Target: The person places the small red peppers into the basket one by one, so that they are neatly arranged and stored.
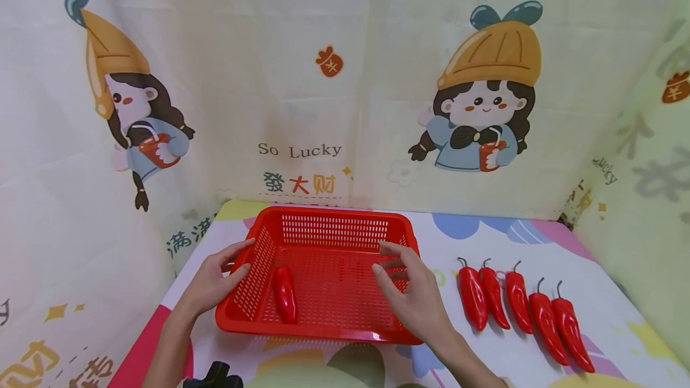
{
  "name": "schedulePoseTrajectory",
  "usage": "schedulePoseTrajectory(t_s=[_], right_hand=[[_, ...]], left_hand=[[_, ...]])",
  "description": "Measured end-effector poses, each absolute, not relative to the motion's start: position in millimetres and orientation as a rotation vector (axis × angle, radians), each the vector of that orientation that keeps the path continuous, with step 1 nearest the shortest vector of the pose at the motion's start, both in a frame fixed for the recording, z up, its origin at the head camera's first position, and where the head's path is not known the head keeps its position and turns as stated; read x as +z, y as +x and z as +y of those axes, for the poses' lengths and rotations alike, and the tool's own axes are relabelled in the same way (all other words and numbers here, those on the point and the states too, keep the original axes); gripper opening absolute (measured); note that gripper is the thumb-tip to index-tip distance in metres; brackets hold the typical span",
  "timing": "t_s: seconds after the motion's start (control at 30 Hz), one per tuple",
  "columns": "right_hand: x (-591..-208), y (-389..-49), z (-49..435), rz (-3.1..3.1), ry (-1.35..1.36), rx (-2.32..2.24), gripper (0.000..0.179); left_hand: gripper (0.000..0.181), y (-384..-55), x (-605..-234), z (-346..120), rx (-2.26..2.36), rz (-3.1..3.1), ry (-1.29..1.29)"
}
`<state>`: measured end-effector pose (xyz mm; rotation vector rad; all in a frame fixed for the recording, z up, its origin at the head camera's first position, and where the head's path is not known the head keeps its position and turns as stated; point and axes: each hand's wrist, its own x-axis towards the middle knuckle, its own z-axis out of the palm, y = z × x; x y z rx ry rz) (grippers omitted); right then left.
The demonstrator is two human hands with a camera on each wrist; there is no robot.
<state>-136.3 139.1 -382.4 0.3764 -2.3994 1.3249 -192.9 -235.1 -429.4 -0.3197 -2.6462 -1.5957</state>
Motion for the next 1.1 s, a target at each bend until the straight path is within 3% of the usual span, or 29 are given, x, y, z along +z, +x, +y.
schedulePoseTrajectory(t_s=[1.1], right_hand=[[-385.5,-132.4,218.5,-2.372,0.110,1.032,0.045]], left_hand=[[0.060,-193.8,-429.4,-235.7,-1.595,-2.664,-0.309]])
